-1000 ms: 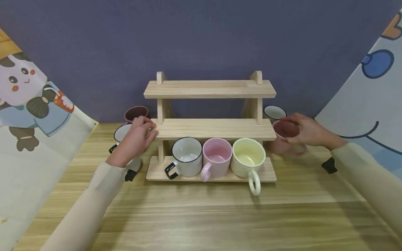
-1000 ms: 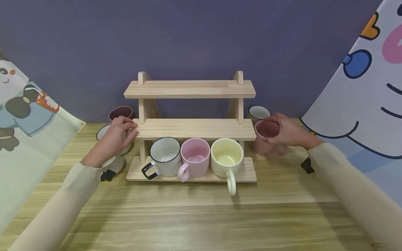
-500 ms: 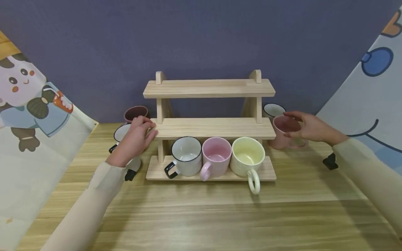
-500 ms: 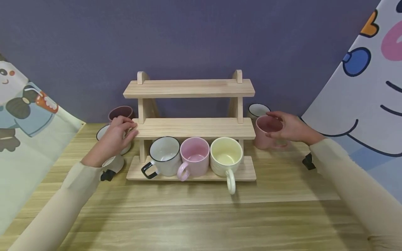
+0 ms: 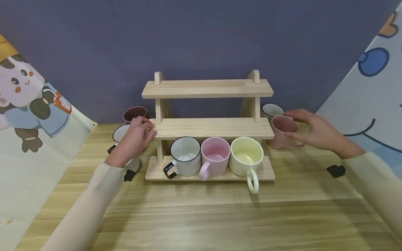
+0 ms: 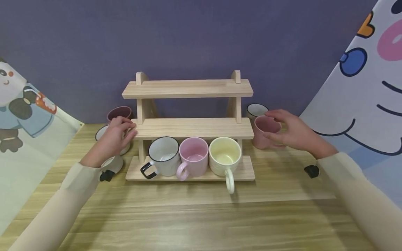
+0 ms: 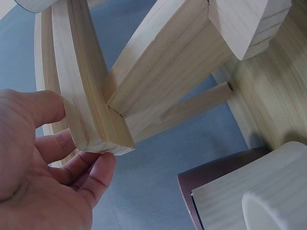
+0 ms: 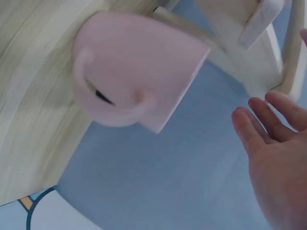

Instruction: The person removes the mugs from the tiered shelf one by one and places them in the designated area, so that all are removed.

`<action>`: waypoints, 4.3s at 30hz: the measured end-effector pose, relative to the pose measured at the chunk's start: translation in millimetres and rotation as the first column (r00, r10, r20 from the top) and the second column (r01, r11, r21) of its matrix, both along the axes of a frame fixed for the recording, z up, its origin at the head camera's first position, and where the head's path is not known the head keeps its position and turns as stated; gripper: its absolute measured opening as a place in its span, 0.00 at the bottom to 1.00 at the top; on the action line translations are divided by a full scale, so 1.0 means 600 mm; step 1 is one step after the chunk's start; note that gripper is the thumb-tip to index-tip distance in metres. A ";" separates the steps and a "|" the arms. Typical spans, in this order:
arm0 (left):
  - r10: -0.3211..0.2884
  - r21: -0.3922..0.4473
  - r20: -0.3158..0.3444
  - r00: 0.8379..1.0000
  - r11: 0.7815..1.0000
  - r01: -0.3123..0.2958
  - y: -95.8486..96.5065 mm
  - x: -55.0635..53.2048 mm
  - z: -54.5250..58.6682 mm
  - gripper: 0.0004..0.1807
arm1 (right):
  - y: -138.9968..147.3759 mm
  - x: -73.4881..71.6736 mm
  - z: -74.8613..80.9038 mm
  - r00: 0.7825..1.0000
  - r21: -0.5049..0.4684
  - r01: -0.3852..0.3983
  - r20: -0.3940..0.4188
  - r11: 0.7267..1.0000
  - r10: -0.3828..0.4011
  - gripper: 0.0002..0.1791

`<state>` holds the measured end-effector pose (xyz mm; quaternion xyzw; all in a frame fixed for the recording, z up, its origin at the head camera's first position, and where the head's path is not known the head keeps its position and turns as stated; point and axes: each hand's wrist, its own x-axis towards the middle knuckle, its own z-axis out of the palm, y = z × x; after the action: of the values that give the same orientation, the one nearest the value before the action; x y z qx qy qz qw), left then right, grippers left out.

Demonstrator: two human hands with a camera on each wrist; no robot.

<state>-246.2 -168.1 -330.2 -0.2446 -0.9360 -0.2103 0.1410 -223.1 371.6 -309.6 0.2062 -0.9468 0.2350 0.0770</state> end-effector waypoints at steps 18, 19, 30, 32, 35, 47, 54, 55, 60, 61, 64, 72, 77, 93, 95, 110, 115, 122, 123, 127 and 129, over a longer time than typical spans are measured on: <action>0.005 -0.008 -0.003 1.000 1.000 -0.005 -0.001 -0.001 -0.002 0.15 | -0.118 0.062 0.017 0.970 0.083 -0.215 -0.095 0.973 0.223 0.31; 0.006 -0.011 -0.004 1.000 1.000 -0.006 -0.001 -0.001 -0.002 0.15 | -0.127 0.064 0.016 0.965 0.093 -0.234 -0.102 0.968 0.243 0.31; 0.004 -0.021 -0.019 1.000 1.000 -0.005 0.001 -0.001 -0.001 0.15 | -0.193 0.076 -0.002 0.955 0.179 -0.195 -0.189 0.964 0.228 0.41; 0.005 -0.022 -0.020 1.000 1.000 -0.005 0.000 0.000 -0.001 0.15 | -0.199 0.076 -0.005 0.956 0.182 -0.173 -0.205 0.968 0.209 0.42; 0.005 -0.023 -0.024 1.000 1.000 -0.005 0.000 0.000 -0.001 0.14 | -0.207 0.077 -0.008 0.961 0.185 -0.144 -0.208 0.972 0.182 0.44; 0.014 -0.027 -0.010 1.000 1.000 -0.015 0.000 0.002 0.002 0.15 | -0.222 0.081 -0.014 0.966 0.162 -0.105 -0.220 0.981 0.140 0.41; 0.012 -0.029 -0.011 1.000 0.999 -0.012 0.000 0.002 0.003 0.15 | -0.221 0.085 -0.013 0.961 0.187 -0.124 -0.221 0.975 0.164 0.41; 0.012 -0.029 -0.012 1.000 0.999 -0.012 0.000 0.002 0.003 0.15 | -0.221 0.086 -0.013 0.960 0.190 -0.128 -0.223 0.973 0.169 0.41; 0.013 -0.032 -0.012 1.000 0.999 -0.014 0.000 0.002 0.003 0.15 | -0.215 0.089 -0.012 0.957 0.190 -0.141 -0.226 0.972 0.183 0.39; 0.012 -0.033 -0.012 1.000 0.999 -0.012 0.000 0.002 0.003 0.15 | -0.212 0.091 -0.012 0.958 0.183 -0.142 -0.222 0.973 0.182 0.39; 0.007 -0.033 -0.014 1.000 0.999 -0.008 -0.001 0.003 0.003 0.15 | -0.196 0.100 -0.008 0.960 0.165 -0.137 -0.222 0.977 0.172 0.40; 0.005 -0.038 -0.027 1.000 0.999 -0.006 -0.003 0.003 0.003 0.15 | -0.122 0.135 0.014 0.961 0.143 -0.042 -0.263 0.989 0.079 0.45; -0.004 -0.034 -0.034 0.999 0.999 0.003 -0.001 0.003 0.003 0.15 | -0.071 0.134 0.016 0.962 0.159 -0.002 -0.270 0.987 0.045 0.44; 0.006 -0.032 -0.019 1.000 0.999 -0.007 0.003 0.004 0.003 0.15 | -0.014 0.079 -0.041 0.966 0.179 -0.009 -0.253 0.984 0.054 0.43; 0.009 -0.030 -0.012 1.000 1.000 -0.009 0.004 0.004 0.003 0.15 | -0.010 0.073 -0.047 0.962 0.177 -0.014 -0.265 0.984 0.062 0.42; 0.006 -0.036 -0.022 1.000 0.999 -0.007 0.005 0.004 0.006 0.15 | -0.001 0.074 -0.073 0.986 0.204 0.008 -0.162 0.979 0.026 0.39; 0.008 -0.040 -0.022 1.000 0.999 -0.009 0.003 0.004 0.006 0.15 | 0.004 0.076 -0.076 0.990 0.201 -0.014 -0.135 0.980 0.042 0.33; 0.004 -0.040 -0.024 1.000 0.999 -0.005 -0.001 0.002 0.006 0.15 | 0.008 0.081 -0.074 0.992 0.219 -0.024 -0.117 0.976 0.050 0.29; 0.005 -0.039 -0.022 1.000 0.999 -0.005 -0.001 0.002 0.006 0.15 | 0.008 0.081 -0.073 0.992 0.222 -0.015 -0.123 0.975 0.043 0.30; 0.008 -0.040 -0.017 1.000 0.999 -0.008 0.000 0.001 0.005 0.15 | 0.011 0.079 -0.070 0.990 0.230 0.026 -0.139 0.973 0.006 0.33; 0.010 -0.043 -0.018 1.000 0.999 -0.011 0.001 0.001 0.004 0.15 | 0.013 0.079 -0.070 0.991 0.228 0.051 -0.134 0.972 -0.021 0.34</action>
<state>-245.5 -167.5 -328.0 -0.2445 -0.9403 -0.1872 0.1452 -175.7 379.7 -351.3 0.2115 -0.9641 0.1079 0.1187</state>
